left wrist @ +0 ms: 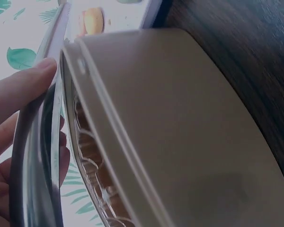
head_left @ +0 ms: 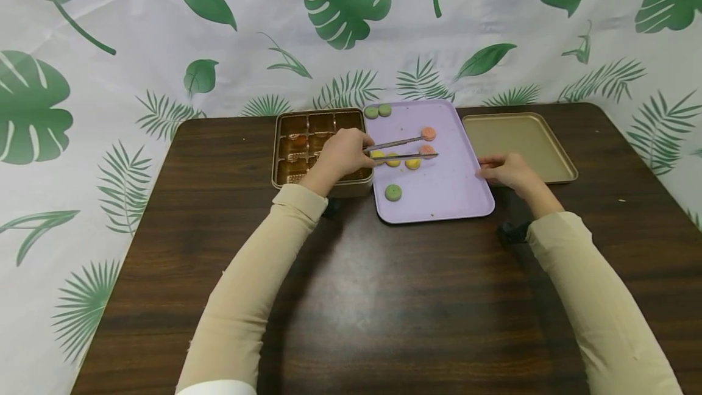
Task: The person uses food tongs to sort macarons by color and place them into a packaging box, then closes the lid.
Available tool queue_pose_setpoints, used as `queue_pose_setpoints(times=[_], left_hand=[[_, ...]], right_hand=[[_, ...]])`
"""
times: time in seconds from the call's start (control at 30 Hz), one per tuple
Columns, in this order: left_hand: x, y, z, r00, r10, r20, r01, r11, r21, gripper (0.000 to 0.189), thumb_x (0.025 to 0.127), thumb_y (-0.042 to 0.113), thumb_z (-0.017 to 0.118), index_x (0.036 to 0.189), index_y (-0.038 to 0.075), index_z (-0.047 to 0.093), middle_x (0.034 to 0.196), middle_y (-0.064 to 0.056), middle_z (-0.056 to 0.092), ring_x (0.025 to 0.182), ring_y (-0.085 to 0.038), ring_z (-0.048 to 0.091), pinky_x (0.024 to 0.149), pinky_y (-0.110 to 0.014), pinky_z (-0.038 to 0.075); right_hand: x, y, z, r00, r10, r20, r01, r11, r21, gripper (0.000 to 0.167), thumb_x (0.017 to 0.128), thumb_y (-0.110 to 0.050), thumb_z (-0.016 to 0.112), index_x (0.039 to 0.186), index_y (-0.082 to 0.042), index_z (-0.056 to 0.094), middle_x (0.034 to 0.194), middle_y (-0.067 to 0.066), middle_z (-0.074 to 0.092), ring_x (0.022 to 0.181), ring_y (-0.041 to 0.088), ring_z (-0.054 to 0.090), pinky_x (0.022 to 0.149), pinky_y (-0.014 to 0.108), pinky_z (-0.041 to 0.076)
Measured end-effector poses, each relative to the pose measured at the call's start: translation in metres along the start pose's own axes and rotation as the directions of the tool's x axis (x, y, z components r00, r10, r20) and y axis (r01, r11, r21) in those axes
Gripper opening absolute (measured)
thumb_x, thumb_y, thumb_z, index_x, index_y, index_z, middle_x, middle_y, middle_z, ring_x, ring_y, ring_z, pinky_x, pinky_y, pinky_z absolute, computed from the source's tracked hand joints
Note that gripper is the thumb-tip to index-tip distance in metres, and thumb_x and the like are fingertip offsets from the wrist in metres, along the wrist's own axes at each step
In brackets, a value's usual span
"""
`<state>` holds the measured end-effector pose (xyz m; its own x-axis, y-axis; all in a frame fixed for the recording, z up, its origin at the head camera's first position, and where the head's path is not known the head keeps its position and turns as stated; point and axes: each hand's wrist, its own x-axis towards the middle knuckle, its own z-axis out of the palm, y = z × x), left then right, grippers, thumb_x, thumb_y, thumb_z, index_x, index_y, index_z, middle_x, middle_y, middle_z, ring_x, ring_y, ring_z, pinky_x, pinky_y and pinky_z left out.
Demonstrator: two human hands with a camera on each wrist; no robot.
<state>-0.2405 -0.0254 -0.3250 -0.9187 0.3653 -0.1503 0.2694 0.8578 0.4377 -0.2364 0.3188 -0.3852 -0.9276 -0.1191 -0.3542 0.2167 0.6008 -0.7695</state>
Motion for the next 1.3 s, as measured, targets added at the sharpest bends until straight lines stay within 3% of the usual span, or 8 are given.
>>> queue_pose_setpoints(times=[0.23, 0.6, 0.97, 1.3], left_hand=[[0.002, 0.01, 0.004, 1.0, -0.009, -0.003, 0.009, 0.998, 0.061, 0.042, 0.086, 0.03, 0.071, 0.125, 0.014, 0.065, 0.126, -0.002, 0.066, 0.114, -0.021, 0.062, 0.094, -0.037, 0.051], [0.003, 0.018, 0.008, 1.0, -0.018, -0.018, 0.02, 0.991, 0.13, 0.035, 0.087, 0.026, 0.071, 0.12, 0.016, 0.069, 0.121, -0.001, 0.069, 0.107, -0.019, 0.065, 0.088, -0.035, 0.053], [0.002, 0.017, 0.01, 0.998, -0.036, -0.053, 0.04, 0.996, 0.077, 0.03, 0.088, 0.025, 0.07, 0.117, 0.017, 0.071, 0.115, 0.0, 0.071, 0.1, -0.018, 0.067, 0.082, -0.034, 0.055], [0.0, 0.007, 0.007, 0.995, -0.063, -0.078, 0.06, 0.997, -0.042, 0.039, 0.084, 0.03, 0.074, 0.12, 0.017, 0.069, 0.116, -0.002, 0.07, 0.101, -0.019, 0.066, 0.079, -0.036, 0.055]], right_hand=[[-0.002, 0.0, 0.0, 1.0, -0.005, 0.003, 0.005, 1.0, 0.007, 0.056, 0.092, -0.008, 0.061, 0.135, 0.02, 0.038, 0.073, -0.025, 0.055, 0.07, -0.013, 0.053, 0.067, 0.008, 0.049], [-0.003, 0.001, 0.0, 1.0, 0.004, 0.004, -0.004, 1.0, 0.002, 0.055, 0.092, -0.008, 0.06, 0.135, 0.019, 0.039, 0.075, -0.024, 0.055, 0.071, -0.013, 0.052, 0.067, 0.008, 0.048], [-0.002, 0.0, 0.001, 1.0, 0.001, -0.002, -0.001, 1.0, 0.004, 0.055, 0.092, -0.008, 0.06, 0.135, 0.019, 0.039, 0.073, -0.025, 0.054, 0.071, -0.013, 0.052, 0.067, 0.008, 0.049], [0.0, 0.0, 0.0, 1.0, 0.004, -0.001, -0.004, 1.0, -0.018, 0.054, 0.093, -0.008, 0.059, 0.135, 0.019, 0.039, 0.074, -0.025, 0.054, 0.07, -0.012, 0.052, 0.066, 0.009, 0.049]])
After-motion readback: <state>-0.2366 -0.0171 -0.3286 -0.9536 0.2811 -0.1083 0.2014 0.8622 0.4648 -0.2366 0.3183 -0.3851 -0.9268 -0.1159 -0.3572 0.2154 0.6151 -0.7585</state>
